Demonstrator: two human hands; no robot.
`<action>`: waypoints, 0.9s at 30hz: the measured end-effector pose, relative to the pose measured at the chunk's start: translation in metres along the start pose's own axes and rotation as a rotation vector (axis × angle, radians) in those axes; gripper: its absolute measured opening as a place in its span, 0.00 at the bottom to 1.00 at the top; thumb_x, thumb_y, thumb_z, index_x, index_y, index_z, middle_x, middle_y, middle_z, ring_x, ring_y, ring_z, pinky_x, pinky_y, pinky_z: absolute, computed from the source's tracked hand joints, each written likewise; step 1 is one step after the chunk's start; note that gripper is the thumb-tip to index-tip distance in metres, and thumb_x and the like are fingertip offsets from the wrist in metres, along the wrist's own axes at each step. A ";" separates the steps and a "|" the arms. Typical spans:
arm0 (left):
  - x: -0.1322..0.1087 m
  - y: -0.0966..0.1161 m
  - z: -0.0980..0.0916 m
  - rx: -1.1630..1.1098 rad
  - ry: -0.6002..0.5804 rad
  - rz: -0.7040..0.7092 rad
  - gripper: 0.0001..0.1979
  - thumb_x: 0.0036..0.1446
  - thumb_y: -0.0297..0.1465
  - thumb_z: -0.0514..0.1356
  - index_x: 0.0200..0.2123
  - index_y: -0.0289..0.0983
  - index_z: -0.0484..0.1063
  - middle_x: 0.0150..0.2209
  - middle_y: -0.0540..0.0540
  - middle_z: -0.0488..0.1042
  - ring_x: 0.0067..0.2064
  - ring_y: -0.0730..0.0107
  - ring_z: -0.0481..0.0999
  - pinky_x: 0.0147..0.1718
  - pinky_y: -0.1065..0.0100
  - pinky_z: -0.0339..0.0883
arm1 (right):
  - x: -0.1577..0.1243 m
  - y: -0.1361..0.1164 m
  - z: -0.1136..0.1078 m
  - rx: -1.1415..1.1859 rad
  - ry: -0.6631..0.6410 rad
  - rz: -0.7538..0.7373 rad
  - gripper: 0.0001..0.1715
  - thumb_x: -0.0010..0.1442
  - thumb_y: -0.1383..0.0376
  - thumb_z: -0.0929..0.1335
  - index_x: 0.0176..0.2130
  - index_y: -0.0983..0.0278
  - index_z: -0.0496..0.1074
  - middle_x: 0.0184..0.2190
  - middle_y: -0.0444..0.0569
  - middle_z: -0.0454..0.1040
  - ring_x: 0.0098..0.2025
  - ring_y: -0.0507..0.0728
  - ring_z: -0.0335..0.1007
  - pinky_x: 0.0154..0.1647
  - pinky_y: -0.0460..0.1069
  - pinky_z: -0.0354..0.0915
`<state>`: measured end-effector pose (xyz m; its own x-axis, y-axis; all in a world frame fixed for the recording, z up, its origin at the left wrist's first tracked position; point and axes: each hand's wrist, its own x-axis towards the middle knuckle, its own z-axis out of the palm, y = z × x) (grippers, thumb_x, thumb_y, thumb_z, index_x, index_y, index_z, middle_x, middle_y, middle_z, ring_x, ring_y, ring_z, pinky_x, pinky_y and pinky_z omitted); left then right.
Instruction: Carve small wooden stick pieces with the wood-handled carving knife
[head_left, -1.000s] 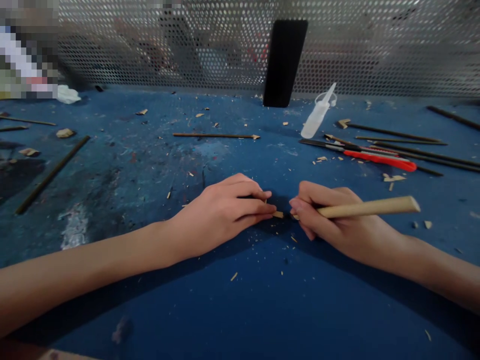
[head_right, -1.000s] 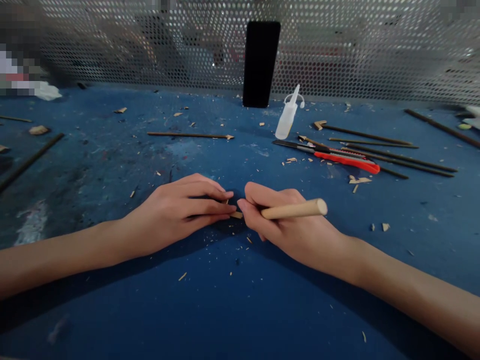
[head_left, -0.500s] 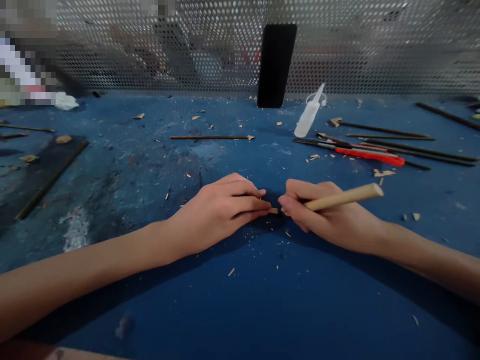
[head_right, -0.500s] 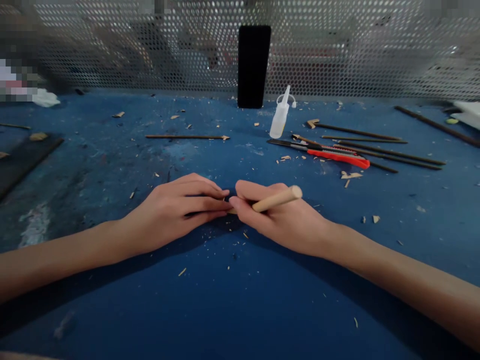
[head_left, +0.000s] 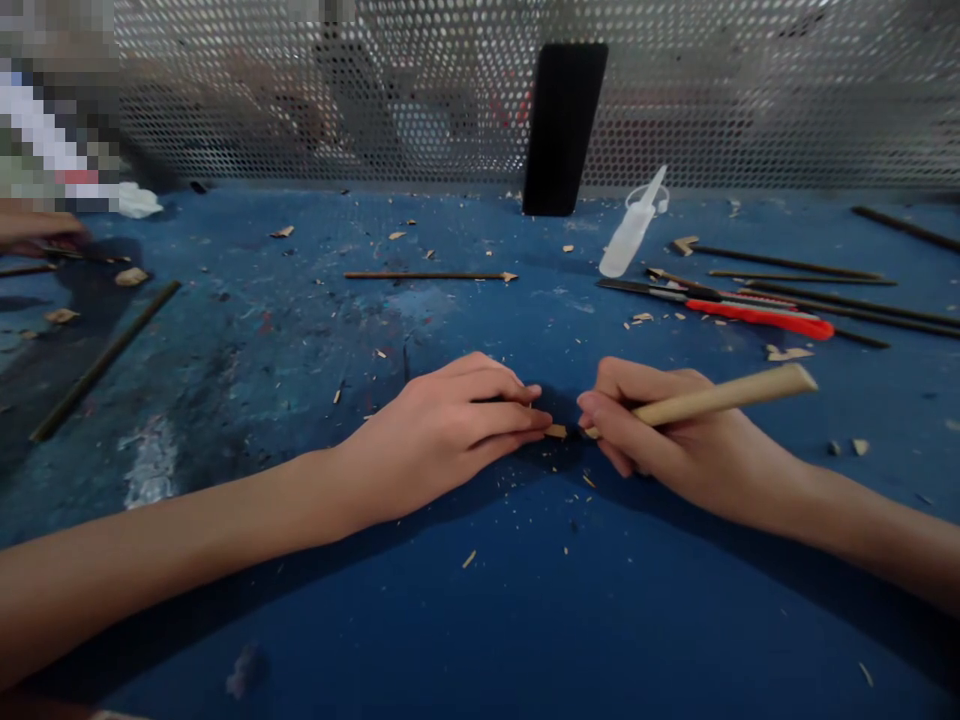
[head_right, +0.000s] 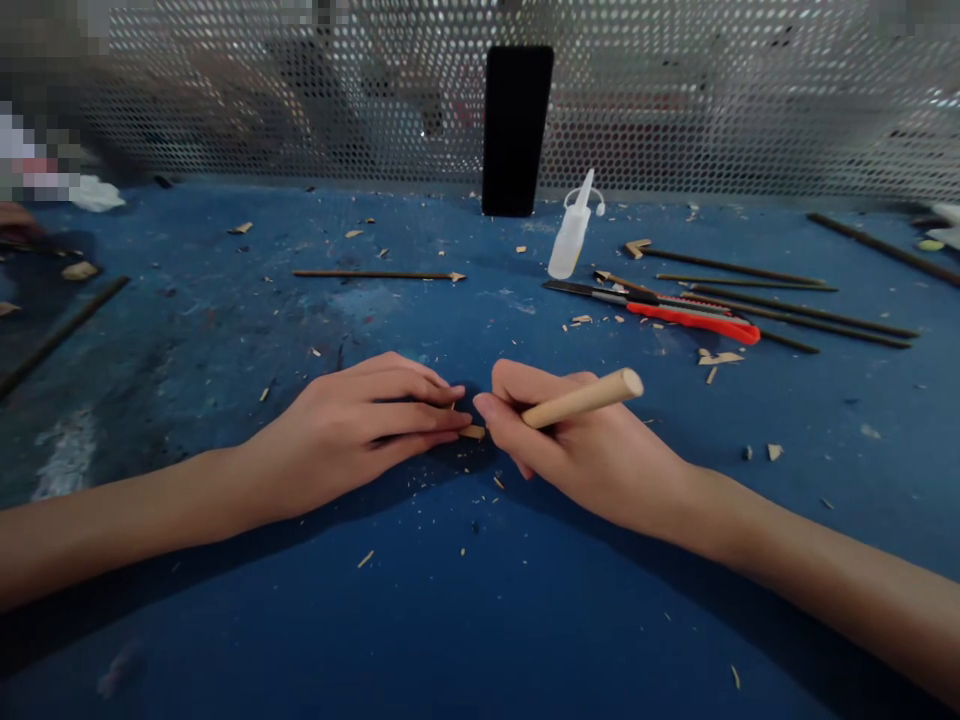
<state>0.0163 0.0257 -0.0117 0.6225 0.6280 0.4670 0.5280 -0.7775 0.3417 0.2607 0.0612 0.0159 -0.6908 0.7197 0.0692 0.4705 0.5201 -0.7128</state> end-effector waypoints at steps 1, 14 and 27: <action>0.000 0.000 0.000 0.001 0.002 0.000 0.08 0.68 0.28 0.61 0.46 0.35 0.80 0.46 0.44 0.80 0.52 0.65 0.77 0.53 0.63 0.74 | 0.000 0.000 0.000 0.006 -0.003 0.009 0.23 0.74 0.59 0.62 0.26 0.61 0.61 0.19 0.38 0.68 0.20 0.46 0.62 0.23 0.44 0.59; 0.001 -0.001 -0.001 0.011 0.006 0.005 0.09 0.68 0.28 0.60 0.46 0.35 0.80 0.46 0.43 0.81 0.52 0.65 0.78 0.52 0.64 0.74 | 0.004 0.000 0.000 0.026 0.013 0.003 0.24 0.73 0.58 0.62 0.25 0.61 0.61 0.19 0.39 0.67 0.20 0.48 0.60 0.22 0.46 0.57; 0.054 0.037 -0.026 -0.148 0.076 -0.332 0.17 0.74 0.37 0.49 0.47 0.36 0.75 0.45 0.50 0.79 0.47 0.71 0.79 0.50 0.68 0.73 | 0.009 0.002 0.001 0.096 -0.006 -0.186 0.10 0.70 0.64 0.63 0.33 0.61 0.63 0.25 0.40 0.65 0.26 0.50 0.58 0.26 0.46 0.58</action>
<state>0.0544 0.0304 0.0471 0.3835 0.8470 0.3681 0.6012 -0.5315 0.5968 0.2550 0.0679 0.0140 -0.7640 0.6127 0.2022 0.2801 0.5972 -0.7516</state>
